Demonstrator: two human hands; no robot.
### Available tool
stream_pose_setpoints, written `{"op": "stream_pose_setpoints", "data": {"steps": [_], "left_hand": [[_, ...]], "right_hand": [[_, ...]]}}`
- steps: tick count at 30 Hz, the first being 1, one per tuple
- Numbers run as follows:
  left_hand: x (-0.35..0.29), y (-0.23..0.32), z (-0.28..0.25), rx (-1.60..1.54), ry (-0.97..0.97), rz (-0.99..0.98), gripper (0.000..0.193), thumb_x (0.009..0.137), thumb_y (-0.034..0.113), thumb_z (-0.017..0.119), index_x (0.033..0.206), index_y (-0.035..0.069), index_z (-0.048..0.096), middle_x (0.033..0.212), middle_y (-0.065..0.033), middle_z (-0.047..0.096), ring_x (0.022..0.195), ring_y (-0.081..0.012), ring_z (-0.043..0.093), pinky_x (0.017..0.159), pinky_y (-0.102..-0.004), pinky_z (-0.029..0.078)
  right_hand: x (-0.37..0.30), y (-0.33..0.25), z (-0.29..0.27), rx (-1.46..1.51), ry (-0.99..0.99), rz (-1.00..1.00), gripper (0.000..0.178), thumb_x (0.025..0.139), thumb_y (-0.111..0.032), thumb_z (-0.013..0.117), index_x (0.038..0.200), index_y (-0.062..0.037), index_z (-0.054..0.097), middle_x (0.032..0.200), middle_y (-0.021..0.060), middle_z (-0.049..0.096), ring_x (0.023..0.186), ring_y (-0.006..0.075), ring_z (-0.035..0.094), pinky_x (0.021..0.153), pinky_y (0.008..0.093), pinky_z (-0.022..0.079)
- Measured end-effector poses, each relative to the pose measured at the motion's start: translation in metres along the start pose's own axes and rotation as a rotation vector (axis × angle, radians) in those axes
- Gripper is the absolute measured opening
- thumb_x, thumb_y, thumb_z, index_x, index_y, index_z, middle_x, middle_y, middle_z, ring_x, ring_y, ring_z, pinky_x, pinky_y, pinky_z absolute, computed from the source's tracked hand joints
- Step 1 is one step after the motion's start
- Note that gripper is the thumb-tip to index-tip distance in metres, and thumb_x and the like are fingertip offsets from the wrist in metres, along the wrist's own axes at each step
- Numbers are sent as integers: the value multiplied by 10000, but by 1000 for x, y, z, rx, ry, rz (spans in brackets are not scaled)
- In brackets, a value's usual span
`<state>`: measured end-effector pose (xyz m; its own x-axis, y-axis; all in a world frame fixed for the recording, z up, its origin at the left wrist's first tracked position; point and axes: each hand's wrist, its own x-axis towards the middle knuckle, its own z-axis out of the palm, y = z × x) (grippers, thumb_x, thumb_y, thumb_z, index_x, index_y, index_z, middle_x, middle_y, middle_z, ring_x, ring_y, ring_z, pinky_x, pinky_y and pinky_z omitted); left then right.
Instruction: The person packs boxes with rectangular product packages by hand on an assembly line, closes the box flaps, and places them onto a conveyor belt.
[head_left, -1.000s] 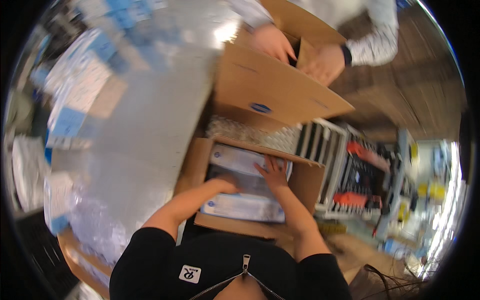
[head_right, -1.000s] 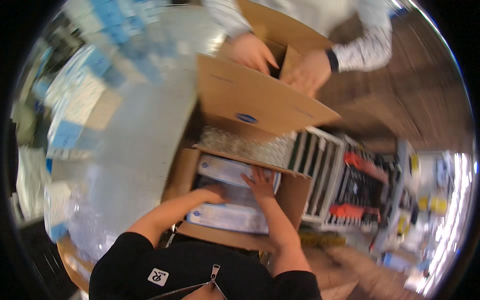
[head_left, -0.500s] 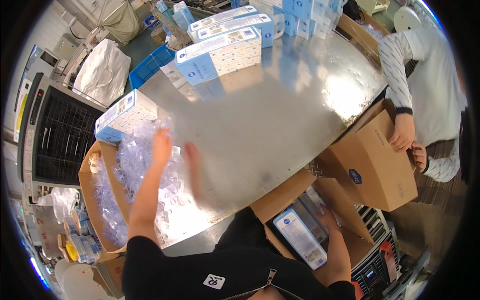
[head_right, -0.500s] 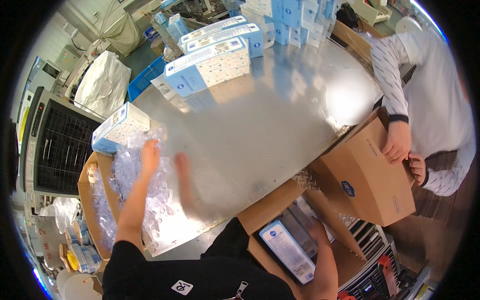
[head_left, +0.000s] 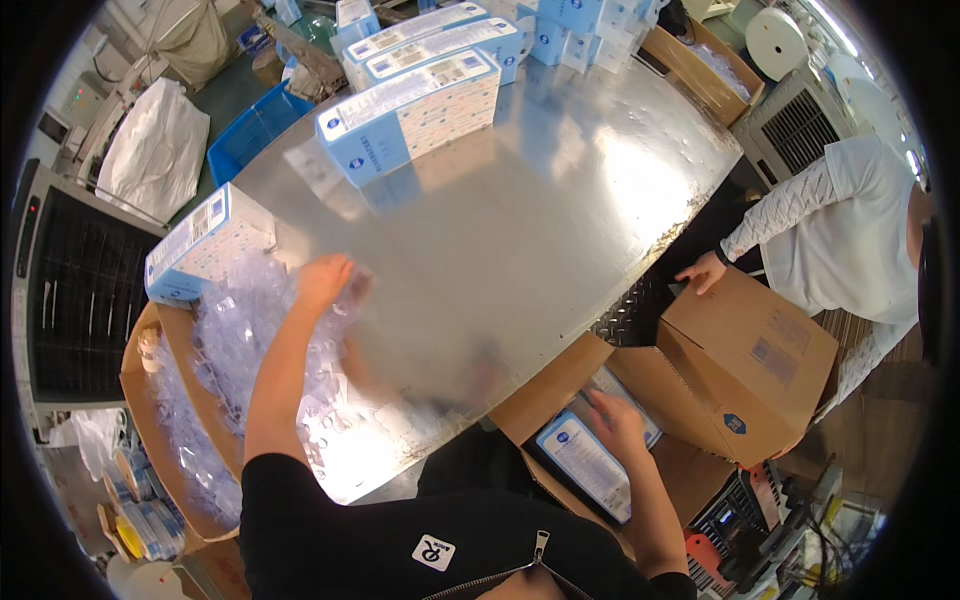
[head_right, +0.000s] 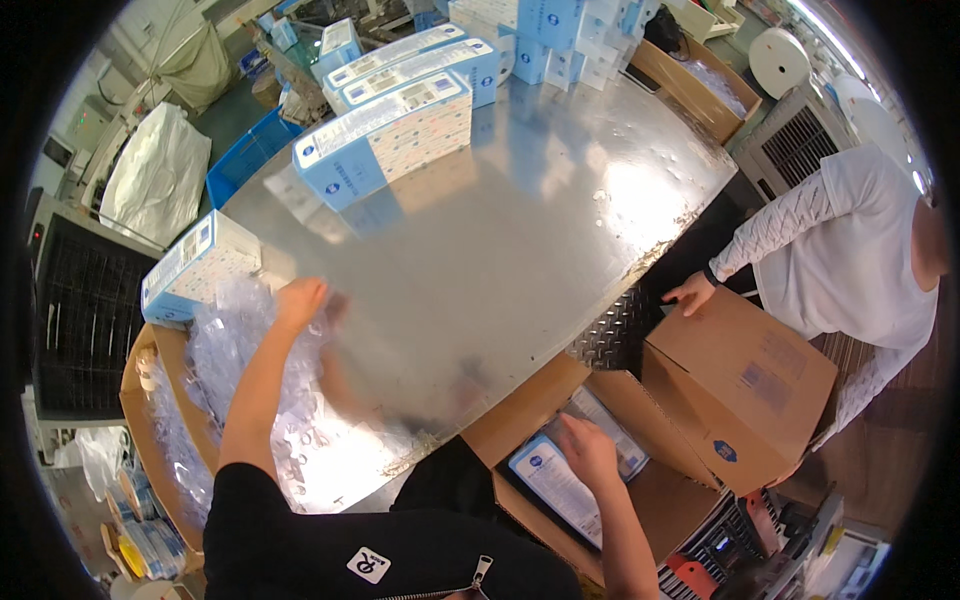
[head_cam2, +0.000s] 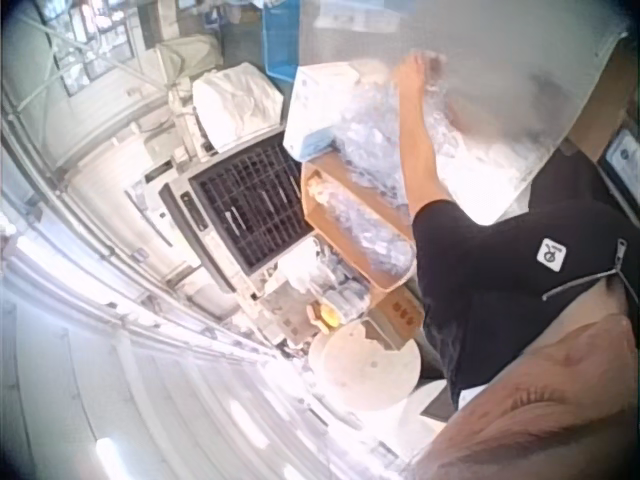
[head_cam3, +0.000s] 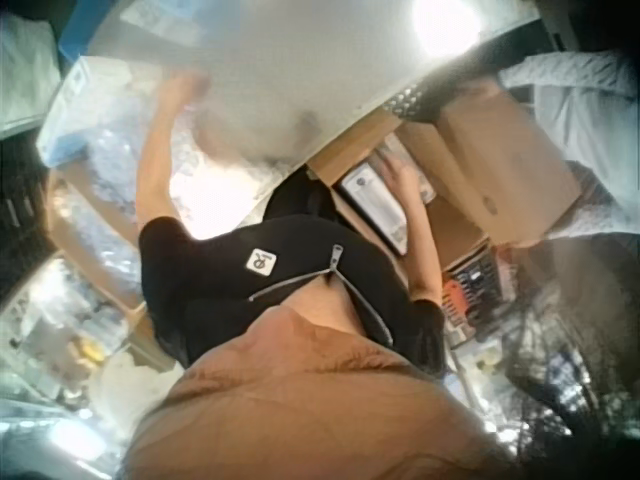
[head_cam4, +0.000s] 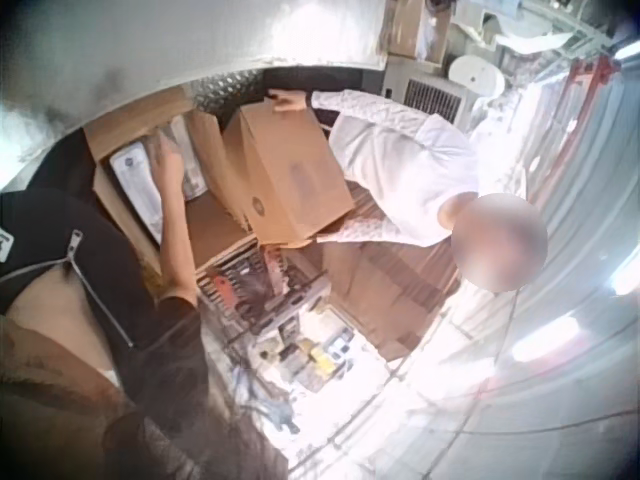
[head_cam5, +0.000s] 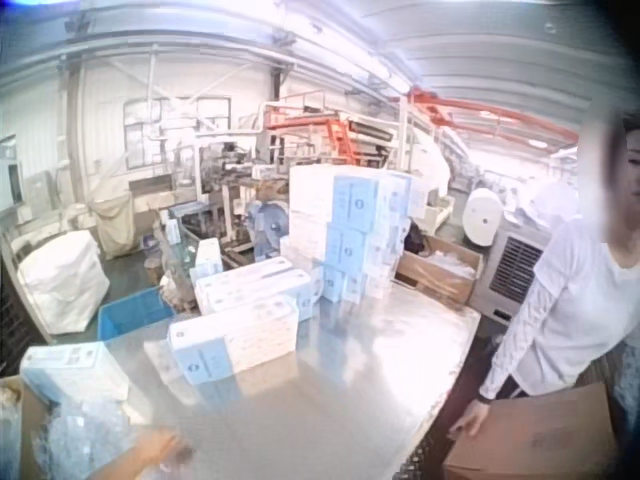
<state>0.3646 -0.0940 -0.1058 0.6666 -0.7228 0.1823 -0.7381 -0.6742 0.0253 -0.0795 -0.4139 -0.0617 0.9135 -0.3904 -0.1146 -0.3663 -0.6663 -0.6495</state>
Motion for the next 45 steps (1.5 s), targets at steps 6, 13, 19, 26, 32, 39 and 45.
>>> {"op": "stream_pose_setpoints", "data": {"steps": [6, 13, 19, 26, 32, 39, 45], "left_hand": [[-9, -58, -36, 37, 162, 282, 165, 809, 220, 603, 781, 71, 537, 757, -81, 554, 675, -244, 543, 584, -364, 442], [-13, 131, -114, -2017, -453, -140, 196, 900, 249, 548, 815, 74, 521, 756, -9, 497, 660, -109, 461, 565, -246, 383], [-38, 276, -103, -2165, -893, -566, 233, 884, 302, 556, 877, 71, 532, 778, -28, 529, 681, -112, 497, 570, -222, 399], [-62, 365, -60, -722, -282, 554, 414, 876, 308, 509, 1201, 54, 474, 1141, -160, 541, 1142, -344, 455, 969, -471, 349], [-96, 349, -31, -567, -1022, 787, 412, 848, 361, 520, 1128, 64, 580, 1283, -186, 466, 1223, -344, 398, 1022, -471, 291], [-29, 284, -79, -717, -570, 697, 412, 807, 263, 617, 1145, 40, 537, 1254, -193, 466, 1187, -359, 416, 974, -430, 357], [175, 78, -103, -423, 407, 109, 395, 770, 99, 613, 1144, 13, 522, 1182, -184, 513, 1136, -335, 454, 967, -378, 353]], "right_hand": [[74, -73, 46, -223, -293, -379, 337, 767, -143, 626, 1090, -73, 562, 968, 127, 591, 873, 309, 584, 752, 394, 479], [87, -148, 27, 782, 39, -135, 349, 808, -131, 650, 1124, -21, 548, 952, 80, 557, 819, 171, 561, 724, 284, 474], [43, -101, -12, 892, -51, -29, 139, 817, -91, 649, 934, -24, 615, 864, 0, 552, 780, 85, 524, 693, 236, 445], [-66, 62, -6, 1072, 286, 738, 94, 781, -93, 646, 834, -16, 641, 696, 18, 603, 611, 88, 546, 504, 216, 417], [42, 111, 103, 525, 188, 546, 224, 634, -162, 704, 686, 37, 614, 587, 148, 597, 529, 278, 572, 506, 340, 468], [73, 146, 170, 197, -294, 652, 436, 688, -303, 712, 1027, -40, 636, 953, 161, 656, 855, 256, 636, 720, 361, 496], [-23, 152, 96, 583, -352, 651, 308, 821, -250, 628, 967, 21, 603, 871, 66, 636, 882, 146, 598, 756, 289, 483]]}}
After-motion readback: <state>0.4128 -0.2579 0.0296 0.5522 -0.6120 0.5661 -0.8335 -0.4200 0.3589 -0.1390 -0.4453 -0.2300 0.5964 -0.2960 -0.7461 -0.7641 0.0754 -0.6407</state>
